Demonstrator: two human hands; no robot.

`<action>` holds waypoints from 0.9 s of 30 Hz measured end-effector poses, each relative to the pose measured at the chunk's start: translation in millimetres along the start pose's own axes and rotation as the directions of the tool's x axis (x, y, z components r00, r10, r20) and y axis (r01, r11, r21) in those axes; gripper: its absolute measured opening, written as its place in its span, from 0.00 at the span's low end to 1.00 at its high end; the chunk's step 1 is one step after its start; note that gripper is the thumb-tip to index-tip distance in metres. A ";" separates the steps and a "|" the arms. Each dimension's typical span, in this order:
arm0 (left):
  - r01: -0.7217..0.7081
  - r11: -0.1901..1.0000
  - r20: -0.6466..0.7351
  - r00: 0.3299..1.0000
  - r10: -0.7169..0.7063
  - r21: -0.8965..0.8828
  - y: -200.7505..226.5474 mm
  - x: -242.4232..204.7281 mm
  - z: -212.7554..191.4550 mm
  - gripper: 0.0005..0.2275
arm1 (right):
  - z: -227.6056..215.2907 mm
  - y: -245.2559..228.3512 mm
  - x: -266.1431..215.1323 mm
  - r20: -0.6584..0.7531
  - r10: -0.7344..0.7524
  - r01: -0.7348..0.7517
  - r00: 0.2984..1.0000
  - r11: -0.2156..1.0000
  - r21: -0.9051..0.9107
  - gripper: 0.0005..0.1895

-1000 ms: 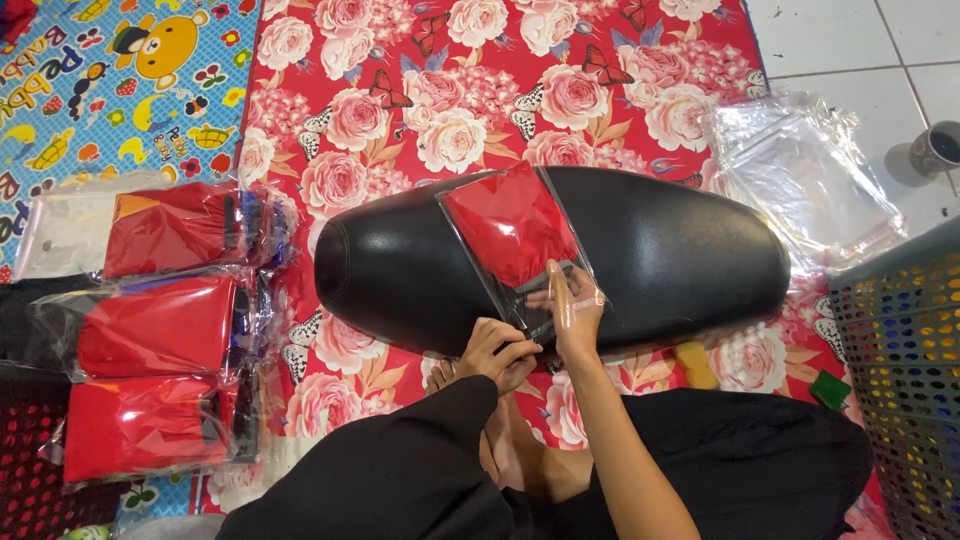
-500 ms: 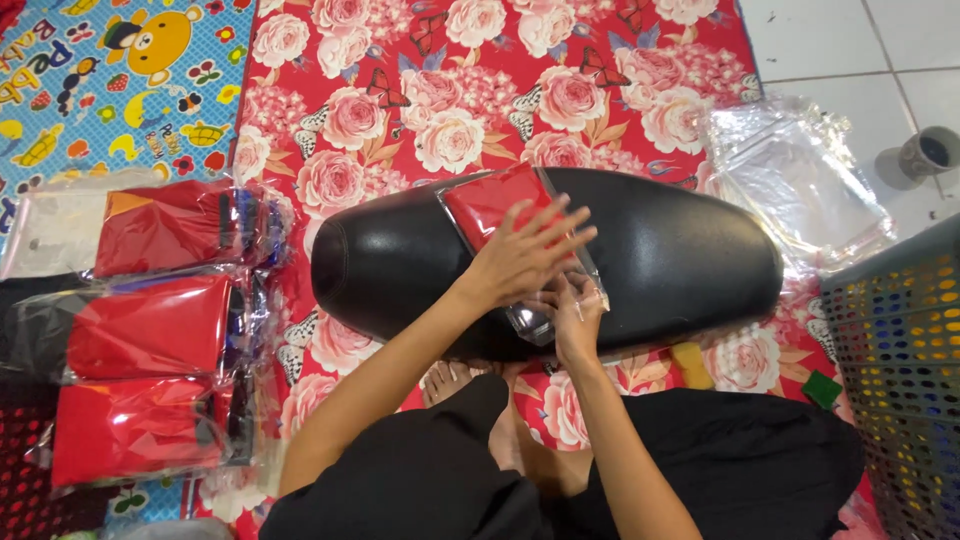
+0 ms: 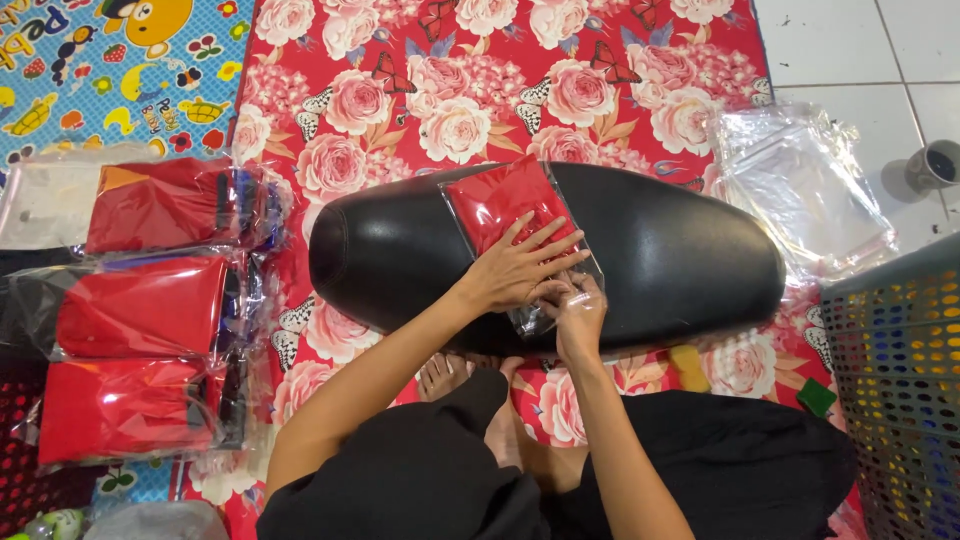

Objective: Folding a red fabric cover and inserting it into a clear plastic packaging bag

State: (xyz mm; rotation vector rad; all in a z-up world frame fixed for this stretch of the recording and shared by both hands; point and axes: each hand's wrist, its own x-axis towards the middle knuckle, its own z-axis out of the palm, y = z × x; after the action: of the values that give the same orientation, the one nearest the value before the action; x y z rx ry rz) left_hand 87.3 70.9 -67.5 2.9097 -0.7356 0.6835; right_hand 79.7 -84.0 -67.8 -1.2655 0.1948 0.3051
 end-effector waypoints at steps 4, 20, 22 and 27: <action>0.007 1.000 0.012 1.000 -0.007 0.001 -0.2 0.7 -7.1 0.26 | -0.8 -3.9 -6.4 -0.005 0.053 -0.052 0.999 0.995 0.087 0.05; -0.009 1.000 0.092 0.996 0.007 0.022 -1.1 -6.1 6.0 0.21 | -36.0 -103.8 18.6 0.467 -0.337 0.507 0.818 0.037 -0.861 0.08; -0.057 0.998 0.090 0.994 0.054 0.027 -8.7 -7.7 27.7 0.19 | 9.5 -84.3 36.3 0.802 -0.453 0.894 0.389 -0.024 -0.447 0.22; -0.040 0.998 0.071 0.997 0.036 0.048 -7.7 2.7 -5.9 0.20 | 57.7 -34.9 61.4 0.894 -0.184 0.866 0.409 -0.230 -0.444 0.27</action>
State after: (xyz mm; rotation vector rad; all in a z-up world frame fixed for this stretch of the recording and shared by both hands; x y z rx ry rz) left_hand 90.6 77.5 -60.7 2.9853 -0.7944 0.6147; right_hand 147.8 -31.0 -38.4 -2.3618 -1.5126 -0.2186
